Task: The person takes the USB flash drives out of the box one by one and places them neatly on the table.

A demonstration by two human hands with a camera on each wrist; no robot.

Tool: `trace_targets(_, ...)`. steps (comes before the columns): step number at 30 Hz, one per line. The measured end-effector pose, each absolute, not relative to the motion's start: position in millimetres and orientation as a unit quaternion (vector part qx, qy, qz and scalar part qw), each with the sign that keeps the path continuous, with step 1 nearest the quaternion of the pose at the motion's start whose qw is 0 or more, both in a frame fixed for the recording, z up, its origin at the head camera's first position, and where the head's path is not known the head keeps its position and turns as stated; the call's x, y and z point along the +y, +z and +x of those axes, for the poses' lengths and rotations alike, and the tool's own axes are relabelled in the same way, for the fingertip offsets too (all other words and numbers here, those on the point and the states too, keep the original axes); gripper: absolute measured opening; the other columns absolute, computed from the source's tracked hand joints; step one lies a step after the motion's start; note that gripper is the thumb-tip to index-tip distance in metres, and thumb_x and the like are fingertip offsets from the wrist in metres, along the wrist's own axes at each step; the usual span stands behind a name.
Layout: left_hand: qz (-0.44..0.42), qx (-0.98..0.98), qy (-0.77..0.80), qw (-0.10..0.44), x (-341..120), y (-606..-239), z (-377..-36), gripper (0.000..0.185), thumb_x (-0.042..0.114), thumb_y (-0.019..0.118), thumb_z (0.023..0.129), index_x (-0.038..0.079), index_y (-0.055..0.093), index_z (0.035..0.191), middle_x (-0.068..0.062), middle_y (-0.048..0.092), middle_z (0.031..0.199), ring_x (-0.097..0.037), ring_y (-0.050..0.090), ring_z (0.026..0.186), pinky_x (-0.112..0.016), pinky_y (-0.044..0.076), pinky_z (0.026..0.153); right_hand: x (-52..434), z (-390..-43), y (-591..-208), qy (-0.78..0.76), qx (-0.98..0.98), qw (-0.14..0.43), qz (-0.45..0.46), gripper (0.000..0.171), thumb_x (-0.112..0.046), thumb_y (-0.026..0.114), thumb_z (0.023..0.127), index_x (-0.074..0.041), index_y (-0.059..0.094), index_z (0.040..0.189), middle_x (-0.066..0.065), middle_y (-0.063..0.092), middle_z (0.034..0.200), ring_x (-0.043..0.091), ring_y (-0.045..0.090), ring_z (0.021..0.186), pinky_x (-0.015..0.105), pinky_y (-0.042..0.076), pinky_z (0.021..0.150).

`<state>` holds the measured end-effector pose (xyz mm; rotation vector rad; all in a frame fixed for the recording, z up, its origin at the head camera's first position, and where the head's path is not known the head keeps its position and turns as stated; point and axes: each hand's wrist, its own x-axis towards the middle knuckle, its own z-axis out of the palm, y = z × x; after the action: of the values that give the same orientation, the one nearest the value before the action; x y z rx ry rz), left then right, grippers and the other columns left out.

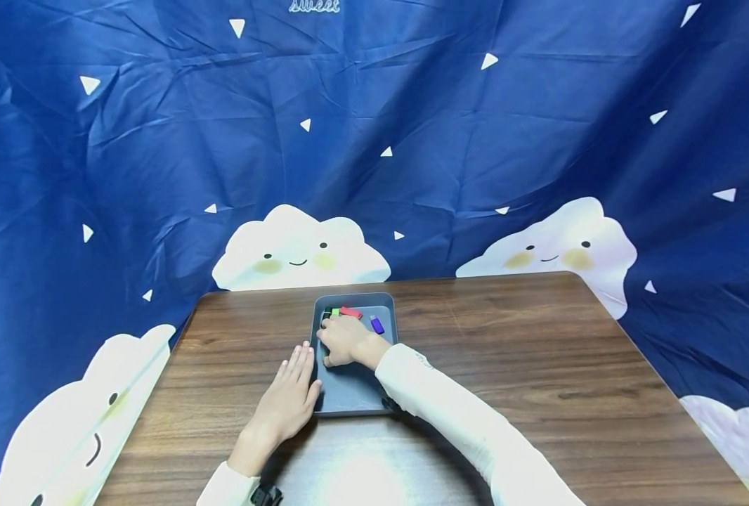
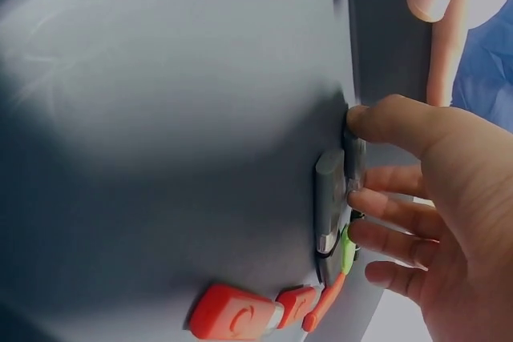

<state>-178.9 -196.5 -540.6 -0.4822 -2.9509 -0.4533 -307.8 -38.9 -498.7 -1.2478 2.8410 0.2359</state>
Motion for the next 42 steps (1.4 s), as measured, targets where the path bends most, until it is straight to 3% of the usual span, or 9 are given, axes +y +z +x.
trace_targets(6, -0.161, -0.973, -0.148, 0.068, -199, -547, -181, 0.063, 0.026, 0.049, 0.111, -0.007, 0.033, 0.163, -0.023, 0.030, 0.174, -0.040, 0.029, 0.162, -0.060, 0.030, 0.130, -36, -307, -496, 0.067, 0.912, 0.007, -0.404, 0.057, -0.049, 0.077, 0.091, -0.015, 0.071, 0.137, 0.004, 0.070, 0.136, 0.019, 0.068, 0.120, 0.034, 0.057, 0.107)
trace_targets(10, -0.159, -0.975, -0.145, 0.054, -198, -542, -180, 0.064, 0.028, 0.049, 0.112, -0.007, 0.033, 0.163, -0.023, 0.029, 0.174, -0.040, 0.028, 0.162, -0.059, 0.028, 0.131, -33, -308, -495, 0.061, 0.914, 0.007, -0.401, 0.057, -0.049, 0.077, 0.092, -0.016, 0.071, 0.138, 0.004, 0.070, 0.136, 0.019, 0.068, 0.120, 0.036, 0.058, 0.106)
trace_targets(18, -0.142, -0.980, -0.138, 0.013, -197, -531, -177, 0.068, 0.033, 0.049, 0.113, -0.005, 0.030, 0.165, -0.021, 0.024, 0.176, -0.037, 0.023, 0.165, -0.057, 0.025, 0.134, -31, -307, -491, 0.047, 0.909, -0.001, -0.414, 0.051, -0.046, 0.077, 0.092, -0.015, 0.073, 0.133, 0.003, 0.071, 0.125, 0.016, 0.067, 0.104, 0.035, 0.061, 0.094)
trace_targets(32, -0.139, -0.981, -0.137, -0.002, -198, -533, -181, 0.069, 0.036, 0.046, 0.114, -0.003, 0.025, 0.167, -0.020, 0.019, 0.177, -0.036, 0.019, 0.166, -0.056, 0.022, 0.135, -22, -302, -479, 0.035, 0.906, -0.009, -0.423, 0.056, -0.047, 0.077, 0.091, -0.015, 0.072, 0.136, 0.002, 0.070, 0.123, 0.014, 0.064, 0.097, 0.033, 0.062, 0.086)
trace_targets(36, -0.136, -0.981, -0.139, 0.000, -197, -534, -180, 0.070, 0.036, 0.047, 0.114, -0.004, 0.025, 0.167, -0.021, 0.019, 0.177, -0.037, 0.019, 0.166, -0.056, 0.022, 0.135, -18, -301, -478, 0.029, 0.903, -0.015, -0.429, 0.056, -0.047, 0.077, 0.091, -0.015, 0.072, 0.136, 0.001, 0.069, 0.122, 0.014, 0.064, 0.097, 0.032, 0.061, 0.084)
trace_targets(42, -0.134, -0.982, -0.134, -0.009, -197, -533, -181, 0.071, 0.038, 0.046, 0.114, -0.003, 0.023, 0.168, -0.021, 0.018, 0.178, -0.036, 0.017, 0.166, -0.056, 0.021, 0.135, -12, -297, -470, 0.023, 0.906, -0.014, -0.423, 0.057, -0.046, 0.076, 0.092, -0.015, 0.071, 0.139, 0.003, 0.070, 0.130, 0.016, 0.067, 0.107, 0.036, 0.063, 0.091)
